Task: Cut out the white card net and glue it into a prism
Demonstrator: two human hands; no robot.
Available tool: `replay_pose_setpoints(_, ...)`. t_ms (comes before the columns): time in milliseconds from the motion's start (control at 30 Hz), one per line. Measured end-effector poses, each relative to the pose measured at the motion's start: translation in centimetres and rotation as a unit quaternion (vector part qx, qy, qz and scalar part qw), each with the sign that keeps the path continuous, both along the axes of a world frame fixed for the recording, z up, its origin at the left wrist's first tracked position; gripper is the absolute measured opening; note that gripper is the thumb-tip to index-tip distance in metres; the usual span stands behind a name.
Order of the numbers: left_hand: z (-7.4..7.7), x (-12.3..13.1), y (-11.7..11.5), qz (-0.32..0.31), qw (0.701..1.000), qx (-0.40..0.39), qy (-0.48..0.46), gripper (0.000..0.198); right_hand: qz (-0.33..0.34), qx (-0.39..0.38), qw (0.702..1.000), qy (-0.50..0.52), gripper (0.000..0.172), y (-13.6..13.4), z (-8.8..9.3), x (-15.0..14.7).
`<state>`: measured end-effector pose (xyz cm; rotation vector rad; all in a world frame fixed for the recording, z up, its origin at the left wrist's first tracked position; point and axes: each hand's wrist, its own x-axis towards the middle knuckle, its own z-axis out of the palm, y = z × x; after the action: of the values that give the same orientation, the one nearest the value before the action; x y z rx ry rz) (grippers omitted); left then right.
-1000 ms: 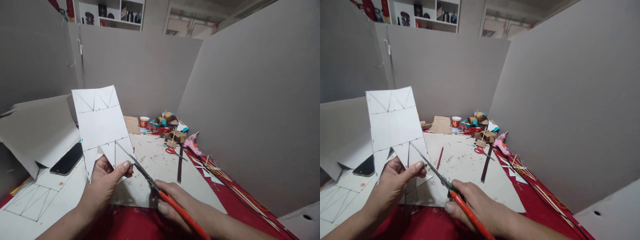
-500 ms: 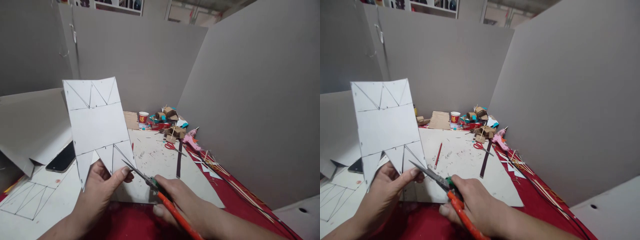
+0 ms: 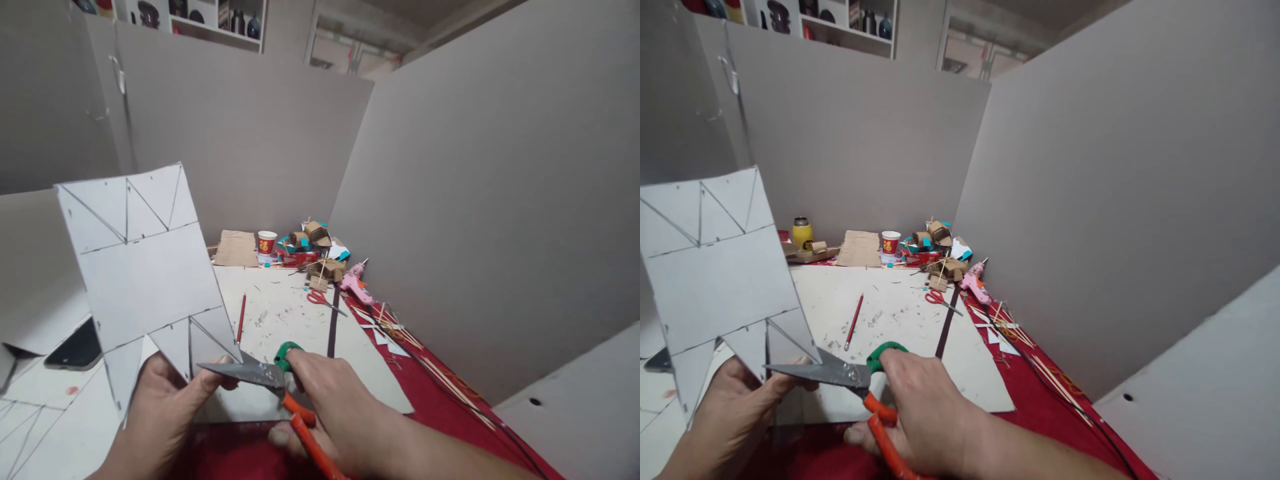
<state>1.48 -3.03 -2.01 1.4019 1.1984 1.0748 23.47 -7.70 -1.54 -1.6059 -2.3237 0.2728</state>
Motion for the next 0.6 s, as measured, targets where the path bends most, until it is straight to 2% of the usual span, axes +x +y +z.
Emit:
replay_pose_setpoints(167, -0.6, -0.1, 0.2, -0.013, 1.0, -0.004, -0.017, 0.031, -0.002, -0.003, 1.0, -0.005, 0.036, 0.0, 0.1, 0.0)
replay_pose_setpoints(367, 0.5, 0.7, -0.2, 0.017, 1.0, -0.012, -0.021, 0.03, 0.02, -0.107, 0.993, 0.047, 0.038, -0.2, 0.9, 0.2)
replay_pose_setpoints(500, 1.0, 1.2, -0.3, -0.029, 0.996, -0.042, -0.079, 0.028, 0.077, -0.159, 0.979, 0.098, 0.039, -0.3, 1.0, 0.7)
replay_pose_setpoints(600, 1.1, 1.3, -0.3, -0.069, 0.989, -0.052, -0.117, 0.024, 0.114, -0.184, 0.968, 0.131, 0.045, -0.3, 1.2, 0.8)
